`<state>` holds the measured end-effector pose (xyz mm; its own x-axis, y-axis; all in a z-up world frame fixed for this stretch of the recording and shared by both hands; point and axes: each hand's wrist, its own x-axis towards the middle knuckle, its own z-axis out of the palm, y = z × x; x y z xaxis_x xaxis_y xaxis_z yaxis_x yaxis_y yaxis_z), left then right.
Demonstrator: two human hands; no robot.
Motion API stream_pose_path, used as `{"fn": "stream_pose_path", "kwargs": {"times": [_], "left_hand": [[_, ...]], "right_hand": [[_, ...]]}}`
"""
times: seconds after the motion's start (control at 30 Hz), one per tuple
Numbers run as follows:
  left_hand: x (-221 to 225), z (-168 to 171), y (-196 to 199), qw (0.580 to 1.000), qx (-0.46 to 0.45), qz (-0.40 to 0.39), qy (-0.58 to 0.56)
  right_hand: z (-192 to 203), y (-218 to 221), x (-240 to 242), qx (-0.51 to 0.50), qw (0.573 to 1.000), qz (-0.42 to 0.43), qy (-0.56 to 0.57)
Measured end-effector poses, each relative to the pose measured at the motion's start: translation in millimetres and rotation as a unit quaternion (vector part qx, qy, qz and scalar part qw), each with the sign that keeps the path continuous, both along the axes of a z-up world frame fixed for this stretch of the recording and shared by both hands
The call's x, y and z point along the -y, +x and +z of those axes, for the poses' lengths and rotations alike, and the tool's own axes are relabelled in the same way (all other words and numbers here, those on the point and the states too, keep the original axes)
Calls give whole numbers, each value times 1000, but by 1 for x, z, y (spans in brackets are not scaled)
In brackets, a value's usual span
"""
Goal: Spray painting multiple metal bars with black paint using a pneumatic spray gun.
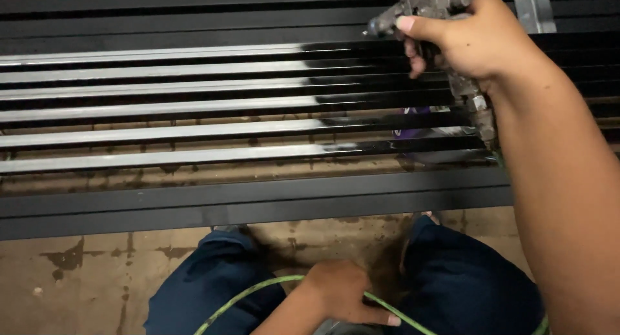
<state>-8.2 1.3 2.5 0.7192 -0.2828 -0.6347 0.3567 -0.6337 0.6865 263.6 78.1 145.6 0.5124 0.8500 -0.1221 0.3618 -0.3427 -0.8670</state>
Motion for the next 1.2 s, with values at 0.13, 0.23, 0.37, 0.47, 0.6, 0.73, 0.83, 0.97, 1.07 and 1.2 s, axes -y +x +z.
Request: {"fn": "stream_pose_path", "kwargs": {"times": [0.13,0.23,0.37,0.47,0.6,0.73,0.83,0.97,1.07,1.2], "left_hand": [[0,-6,0,999,31,-5,-7],[-1,0,2,999,23,12,-28],[-1,3,4,996,65,33,-59],[0,11,6,994,80,44,-62],[4,11,11,990,116,41,-73],[10,10,15,985,139,59,-78],[12,12,21,988,129,36,-77],[17,10,26,987,133,27,-90],[20,10,27,988,131,27,-81],[22,12,24,987,151,-2,-49]], "right_hand": [[7,-6,-12,-51,998,28,5],[10,-6,-21,-18,998,22,-50],[-7,19,-37,81,979,110,-149],[-18,35,-43,66,976,162,-130],[-9,35,-33,99,971,123,-178],[-22,55,-25,52,980,90,-172],[-18,60,-14,45,975,65,-209],[-20,70,3,64,977,10,-201],[-28,87,20,61,989,1,-137],[-24,92,57,16,997,-58,-41]]}}
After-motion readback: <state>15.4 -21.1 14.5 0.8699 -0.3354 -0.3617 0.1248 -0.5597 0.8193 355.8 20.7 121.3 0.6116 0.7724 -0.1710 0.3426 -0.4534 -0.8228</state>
